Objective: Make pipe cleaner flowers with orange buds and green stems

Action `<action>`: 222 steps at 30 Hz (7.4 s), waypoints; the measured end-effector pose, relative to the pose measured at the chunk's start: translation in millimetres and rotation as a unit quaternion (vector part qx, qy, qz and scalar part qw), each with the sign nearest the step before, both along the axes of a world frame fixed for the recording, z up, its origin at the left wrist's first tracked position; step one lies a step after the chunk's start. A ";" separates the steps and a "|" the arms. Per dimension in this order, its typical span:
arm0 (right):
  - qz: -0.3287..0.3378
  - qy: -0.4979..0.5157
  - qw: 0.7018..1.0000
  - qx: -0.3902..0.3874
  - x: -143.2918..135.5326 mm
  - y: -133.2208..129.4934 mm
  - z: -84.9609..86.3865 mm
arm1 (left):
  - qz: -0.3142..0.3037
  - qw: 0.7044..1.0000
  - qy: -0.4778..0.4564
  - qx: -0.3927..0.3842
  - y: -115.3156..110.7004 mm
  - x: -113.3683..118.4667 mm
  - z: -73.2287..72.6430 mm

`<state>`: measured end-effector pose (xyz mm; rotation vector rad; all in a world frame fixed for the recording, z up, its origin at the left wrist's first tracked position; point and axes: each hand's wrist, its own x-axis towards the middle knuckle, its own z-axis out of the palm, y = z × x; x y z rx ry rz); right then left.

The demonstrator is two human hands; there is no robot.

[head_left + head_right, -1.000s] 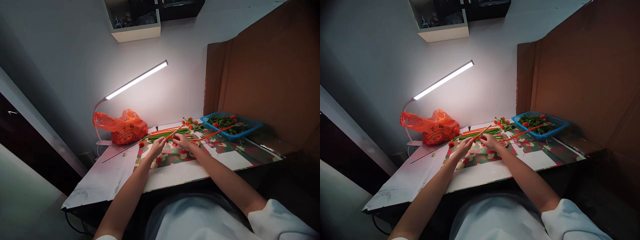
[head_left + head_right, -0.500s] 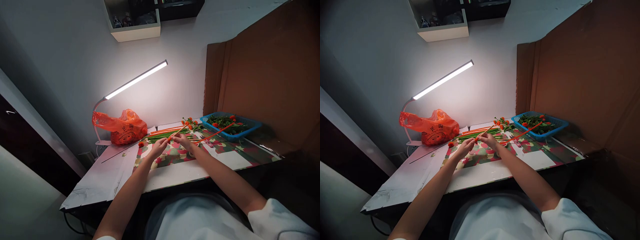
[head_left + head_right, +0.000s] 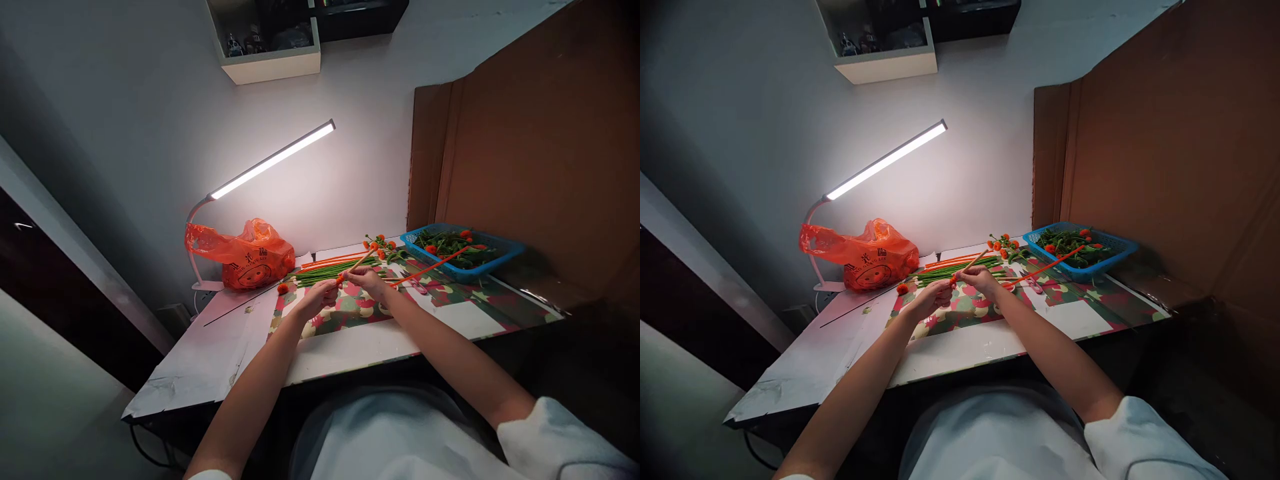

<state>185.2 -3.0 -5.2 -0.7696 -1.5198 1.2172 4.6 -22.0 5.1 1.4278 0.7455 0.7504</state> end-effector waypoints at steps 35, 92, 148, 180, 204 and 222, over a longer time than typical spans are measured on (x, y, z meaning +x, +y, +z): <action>0.090 0.054 0.994 -0.005 4.0 1.8 -3.3 | -0.063 0.987 -0.104 -0.106 4.1 -3.1 -8.0; 0.041 -0.027 0.998 0.034 10.3 1.2 3.4 | -0.027 0.990 -0.121 -0.068 8.5 -7.7 -1.6; -0.232 -0.456 0.786 0.345 -22.8 -8.5 -19.9 | 0.150 0.884 0.329 0.295 15.5 -15.7 -5.6; -0.188 -0.533 0.702 0.432 -24.9 -12.0 -21.4 | 0.082 0.827 0.414 0.372 14.9 -9.3 -20.0; -0.218 -0.172 0.890 0.363 -23.3 0.2 -29.7 | 0.134 0.989 -0.009 -0.057 7.9 7.1 -13.9; -0.088 -0.052 0.966 0.238 -22.7 7.1 -29.6 | 0.103 0.987 -0.019 -0.119 13.8 2.5 -17.0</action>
